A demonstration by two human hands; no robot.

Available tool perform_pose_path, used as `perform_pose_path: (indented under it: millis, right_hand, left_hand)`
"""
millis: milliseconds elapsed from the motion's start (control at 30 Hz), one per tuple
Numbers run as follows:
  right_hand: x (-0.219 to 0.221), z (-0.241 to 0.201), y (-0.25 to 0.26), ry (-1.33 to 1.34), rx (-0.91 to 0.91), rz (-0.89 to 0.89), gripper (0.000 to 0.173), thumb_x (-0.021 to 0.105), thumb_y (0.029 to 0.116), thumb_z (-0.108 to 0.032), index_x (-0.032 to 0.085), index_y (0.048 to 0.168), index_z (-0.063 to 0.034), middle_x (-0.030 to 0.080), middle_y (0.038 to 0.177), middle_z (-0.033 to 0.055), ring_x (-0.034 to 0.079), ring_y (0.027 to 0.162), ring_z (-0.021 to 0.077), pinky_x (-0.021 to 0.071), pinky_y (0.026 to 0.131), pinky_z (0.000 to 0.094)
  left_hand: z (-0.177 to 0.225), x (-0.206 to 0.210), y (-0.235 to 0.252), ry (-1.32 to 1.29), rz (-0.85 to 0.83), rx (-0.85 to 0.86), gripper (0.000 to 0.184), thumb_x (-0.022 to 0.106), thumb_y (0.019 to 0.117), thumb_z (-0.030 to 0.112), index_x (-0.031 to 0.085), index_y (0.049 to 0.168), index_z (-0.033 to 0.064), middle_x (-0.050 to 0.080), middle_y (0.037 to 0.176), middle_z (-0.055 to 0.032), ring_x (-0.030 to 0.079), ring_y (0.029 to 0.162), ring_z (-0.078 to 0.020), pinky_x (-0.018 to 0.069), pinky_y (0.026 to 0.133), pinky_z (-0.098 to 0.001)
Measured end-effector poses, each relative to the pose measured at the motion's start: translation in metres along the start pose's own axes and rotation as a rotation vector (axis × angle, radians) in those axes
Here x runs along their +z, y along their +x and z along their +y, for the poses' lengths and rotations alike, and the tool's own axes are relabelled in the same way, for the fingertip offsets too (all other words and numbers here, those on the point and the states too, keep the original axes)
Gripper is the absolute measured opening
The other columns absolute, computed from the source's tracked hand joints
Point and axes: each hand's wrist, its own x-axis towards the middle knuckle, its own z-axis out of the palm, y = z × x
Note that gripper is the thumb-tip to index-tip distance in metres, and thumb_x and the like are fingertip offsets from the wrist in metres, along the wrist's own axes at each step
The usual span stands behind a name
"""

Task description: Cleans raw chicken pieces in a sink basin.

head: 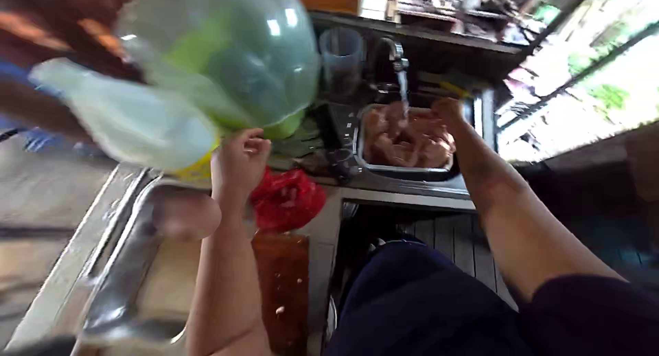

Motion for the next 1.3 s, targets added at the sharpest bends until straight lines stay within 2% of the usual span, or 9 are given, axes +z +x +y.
perform_pose_path:
  millis: [233, 333, 467, 600, 800, 933, 1000, 1100, 1300]
  right_hand:
    - [-0.036, 0.052, -0.008, -0.041, 0.085, 0.003, 0.039, 0.056, 0.1053, -0.028, 0.067, 0.126, 0.0028, 0.065, 0.127, 0.0297, 0.06, 0.123, 0.0461, 0.0435, 0.106, 0.0655]
    - [-0.035, 0.045, -0.033, -0.154, 0.015, -0.013, 0.036, 0.063, 0.1001, -0.026, 0.068, 0.124, 0.0012, 0.067, 0.123, 0.0291, 0.061, 0.119, 0.0482, 0.0445, 0.101, 0.0701]
    - [-0.019, 0.038, -0.044, -0.282, -0.163, -0.065, 0.035, 0.063, 0.1003, -0.023, 0.067, 0.129, -0.003, 0.06, 0.136, 0.0283, 0.051, 0.131, 0.0503, 0.0396, 0.107, 0.0698]
    - [-0.002, 0.0, -0.042, -0.418, -0.322, -0.321, 0.031, 0.059, 0.1023, -0.019, 0.07, 0.128, -0.0072, 0.06, 0.14, 0.0215, 0.051, 0.135, 0.0444, 0.0387, 0.109, 0.0682]
    - [0.037, -0.03, 0.024, 0.16, -0.138, -0.462, 0.036, 0.059, 0.1033, -0.017, 0.06, 0.132, 0.0033, 0.068, 0.121, 0.023, 0.069, 0.106, 0.032, 0.0547, 0.096, 0.0511]
    - [0.065, -0.047, 0.058, 0.598, 0.084, -0.521, 0.031, 0.051, 0.1068, -0.016, 0.058, 0.132, 0.0016, 0.067, 0.101, 0.014, 0.065, 0.079, 0.0172, 0.0577, 0.074, 0.0356]
    - [0.081, -0.053, 0.069, 0.528, -0.003, -0.413, 0.033, 0.053, 0.1071, -0.02, 0.058, 0.133, -0.0006, 0.069, 0.108, 0.016, 0.069, 0.091, 0.0207, 0.059, 0.081, 0.0383]
    - [0.096, -0.063, 0.077, 0.028, -0.167, -0.375, 0.073, 0.064, 0.0991, -0.042, 0.04, 0.153, -0.0007, 0.043, 0.15, 0.0333, 0.051, 0.135, 0.0458, 0.0459, 0.109, 0.0593]
    - [0.124, -0.067, 0.083, -0.196, -0.31, -0.297, 0.059, 0.049, 0.107, -0.042, 0.045, 0.151, -0.0025, 0.054, 0.144, 0.0287, 0.058, 0.128, 0.0447, 0.0488, 0.104, 0.0615]
  left_hand:
    - [0.114, 0.103, 0.066, -0.145, -0.365, 0.23, 0.037, 0.048, 0.11, 0.025, 0.069, 0.11, -0.0061, 0.07, 0.1, -0.0219, 0.068, 0.088, -0.032, 0.0533, 0.087, -0.0547]
    - [0.159, 0.168, 0.097, -0.341, -0.491, 0.153, 0.044, 0.034, 0.1134, 0.022, 0.063, 0.125, -0.0078, 0.067, 0.114, -0.0256, 0.065, 0.106, -0.0333, 0.0495, 0.098, -0.0518]
    - [0.201, 0.244, 0.145, -0.648, -0.533, -0.132, 0.036, 0.033, 0.1108, 0.011, 0.056, 0.137, 0.0019, 0.063, 0.103, -0.0106, 0.058, 0.082, -0.0138, 0.051, 0.077, -0.0321]
    - [0.244, 0.275, 0.187, -1.099, -0.358, -0.335, 0.039, 0.047, 0.0982, -0.011, 0.056, 0.135, -0.0023, 0.064, 0.116, -0.0128, 0.063, 0.087, -0.0129, 0.0542, 0.078, -0.0268]
    - [0.236, 0.275, 0.205, -0.979, -0.155, -0.375, 0.044, 0.031, 0.1139, 0.038, 0.056, 0.101, 0.0051, 0.044, 0.069, 0.0022, 0.042, 0.053, -0.0081, 0.0426, 0.053, -0.0244]
    - [0.197, 0.27, 0.184, -0.713, -0.011, -0.313, 0.047, 0.025, 0.1147, 0.024, 0.057, 0.127, -0.0074, 0.066, 0.109, -0.0189, 0.064, 0.098, -0.0222, 0.0518, 0.092, -0.0402]
    - [0.178, 0.273, 0.166, -0.584, 0.033, -0.307, 0.04, 0.029, 0.1118, 0.013, 0.055, 0.138, -0.0028, 0.063, 0.132, -0.0209, 0.06, 0.124, -0.0278, 0.0456, 0.108, -0.046]
    - [0.163, 0.283, 0.145, -0.501, 0.035, -0.345, 0.035, 0.049, 0.1042, 0.007, 0.057, 0.137, -0.0009, 0.062, 0.136, -0.0204, 0.058, 0.129, -0.0296, 0.0449, 0.111, -0.0471]
    - [0.158, 0.286, 0.111, -0.671, 0.084, -0.279, 0.029, 0.053, 0.1012, 0.008, 0.064, 0.126, -0.0018, 0.063, 0.126, -0.0214, 0.061, 0.117, -0.0276, 0.0507, 0.1, -0.0443]
